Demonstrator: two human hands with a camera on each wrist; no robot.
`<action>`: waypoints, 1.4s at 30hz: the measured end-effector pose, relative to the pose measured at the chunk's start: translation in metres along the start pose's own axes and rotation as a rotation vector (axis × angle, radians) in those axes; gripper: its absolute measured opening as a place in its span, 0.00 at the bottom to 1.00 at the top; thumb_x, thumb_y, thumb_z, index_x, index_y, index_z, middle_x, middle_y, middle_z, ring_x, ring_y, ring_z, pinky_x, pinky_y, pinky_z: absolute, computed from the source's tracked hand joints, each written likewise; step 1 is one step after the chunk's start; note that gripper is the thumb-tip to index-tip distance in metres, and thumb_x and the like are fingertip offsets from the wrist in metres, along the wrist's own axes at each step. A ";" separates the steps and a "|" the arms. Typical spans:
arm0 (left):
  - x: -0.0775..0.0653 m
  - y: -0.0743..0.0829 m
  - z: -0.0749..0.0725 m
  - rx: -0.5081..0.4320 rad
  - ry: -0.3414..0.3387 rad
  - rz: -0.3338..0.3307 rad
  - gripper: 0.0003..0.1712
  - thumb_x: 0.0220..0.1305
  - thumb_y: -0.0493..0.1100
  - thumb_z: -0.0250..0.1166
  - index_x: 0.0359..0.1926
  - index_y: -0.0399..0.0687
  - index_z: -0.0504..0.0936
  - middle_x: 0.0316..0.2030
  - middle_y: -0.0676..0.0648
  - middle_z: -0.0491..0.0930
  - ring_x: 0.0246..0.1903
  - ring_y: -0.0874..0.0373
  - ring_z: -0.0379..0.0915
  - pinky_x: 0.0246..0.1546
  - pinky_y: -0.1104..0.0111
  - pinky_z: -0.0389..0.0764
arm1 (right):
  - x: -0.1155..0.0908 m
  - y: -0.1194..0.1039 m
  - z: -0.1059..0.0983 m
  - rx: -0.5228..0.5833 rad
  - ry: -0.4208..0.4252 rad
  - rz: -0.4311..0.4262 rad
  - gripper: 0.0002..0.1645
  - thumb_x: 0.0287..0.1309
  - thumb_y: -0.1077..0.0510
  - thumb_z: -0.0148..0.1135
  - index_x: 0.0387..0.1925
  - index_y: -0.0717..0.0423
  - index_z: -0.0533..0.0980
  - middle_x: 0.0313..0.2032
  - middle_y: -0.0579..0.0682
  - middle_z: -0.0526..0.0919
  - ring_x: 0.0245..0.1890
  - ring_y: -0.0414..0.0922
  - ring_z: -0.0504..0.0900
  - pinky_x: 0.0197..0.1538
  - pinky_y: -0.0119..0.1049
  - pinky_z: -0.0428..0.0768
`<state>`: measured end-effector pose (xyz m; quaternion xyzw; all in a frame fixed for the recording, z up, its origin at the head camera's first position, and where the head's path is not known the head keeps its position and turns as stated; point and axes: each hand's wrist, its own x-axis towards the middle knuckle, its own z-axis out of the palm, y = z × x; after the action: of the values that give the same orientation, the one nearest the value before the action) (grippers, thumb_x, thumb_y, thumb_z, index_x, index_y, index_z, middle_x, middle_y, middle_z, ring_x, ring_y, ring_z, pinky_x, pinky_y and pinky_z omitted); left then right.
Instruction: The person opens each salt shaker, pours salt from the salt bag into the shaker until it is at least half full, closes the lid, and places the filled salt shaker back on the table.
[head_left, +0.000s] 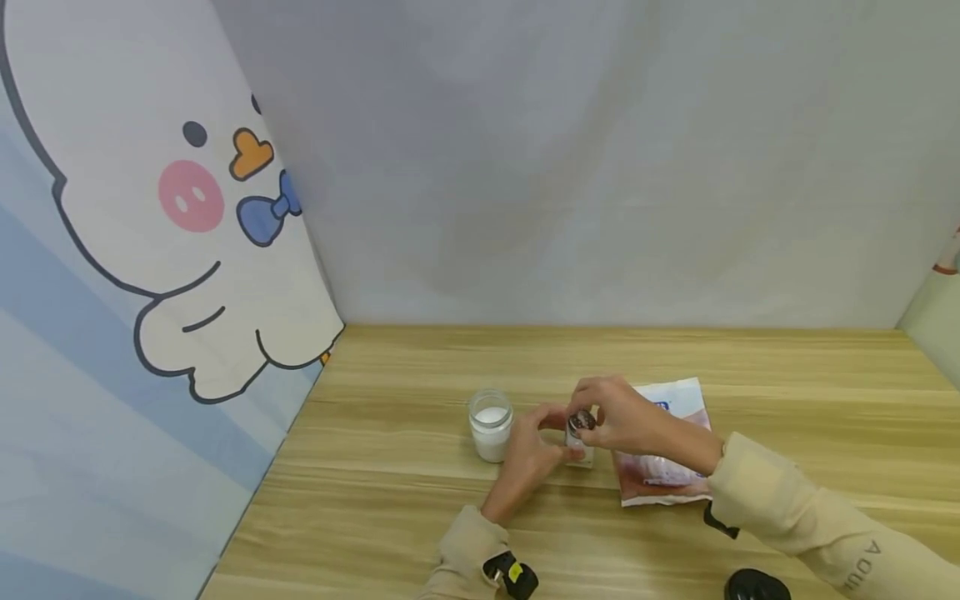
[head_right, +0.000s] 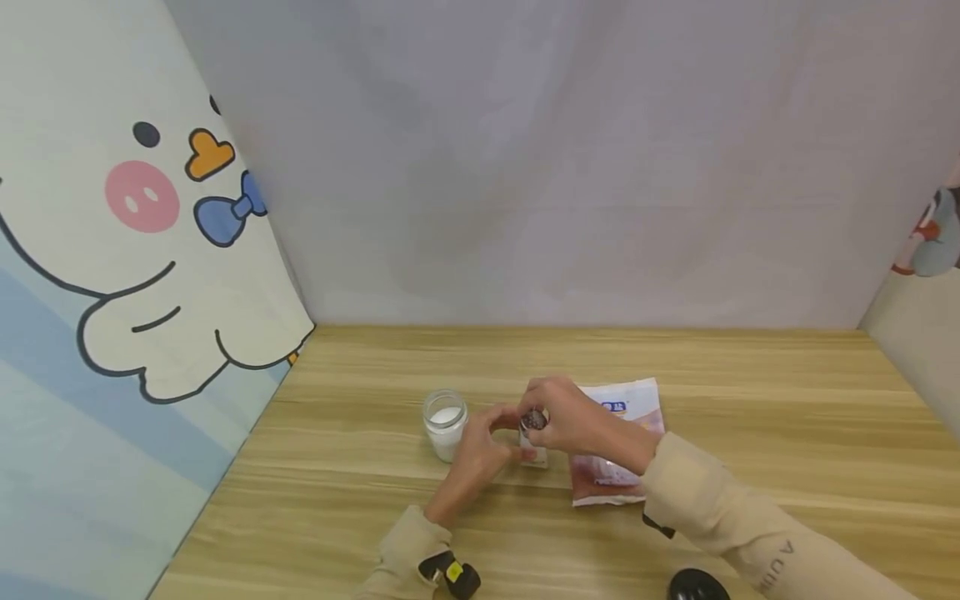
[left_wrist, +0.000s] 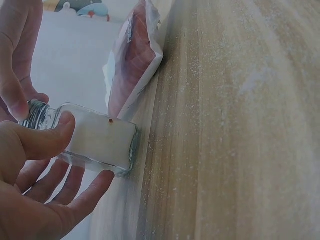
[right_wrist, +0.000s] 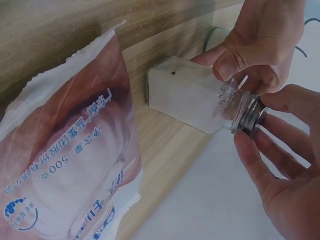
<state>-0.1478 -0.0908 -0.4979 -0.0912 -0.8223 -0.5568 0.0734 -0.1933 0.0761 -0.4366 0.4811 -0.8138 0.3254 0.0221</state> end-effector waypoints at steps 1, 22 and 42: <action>0.000 -0.001 0.000 -0.001 0.001 0.001 0.25 0.38 0.31 0.77 0.42 0.43 0.82 0.35 0.48 0.84 0.41 0.55 0.79 0.51 0.55 0.77 | 0.000 0.000 0.000 -0.008 0.005 -0.006 0.12 0.40 0.71 0.64 0.33 0.63 0.83 0.31 0.51 0.81 0.30 0.45 0.78 0.24 0.27 0.78; 0.005 -0.008 0.009 0.007 0.007 -0.009 0.27 0.36 0.31 0.78 0.43 0.43 0.83 0.36 0.49 0.84 0.39 0.56 0.79 0.49 0.58 0.78 | -0.003 0.007 0.002 -0.097 0.013 -0.122 0.16 0.35 0.73 0.62 0.33 0.65 0.83 0.31 0.52 0.81 0.31 0.46 0.76 0.33 0.34 0.77; 0.007 -0.005 0.008 0.002 0.026 -0.024 0.26 0.37 0.31 0.77 0.43 0.45 0.83 0.37 0.50 0.83 0.41 0.55 0.78 0.49 0.56 0.77 | -0.003 0.015 0.002 -0.102 0.006 -0.115 0.11 0.45 0.69 0.69 0.35 0.64 0.83 0.34 0.51 0.82 0.34 0.46 0.76 0.34 0.36 0.78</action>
<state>-0.1559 -0.0848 -0.5042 -0.0743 -0.8230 -0.5579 0.0774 -0.2027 0.0821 -0.4466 0.5242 -0.8003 0.2830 0.0678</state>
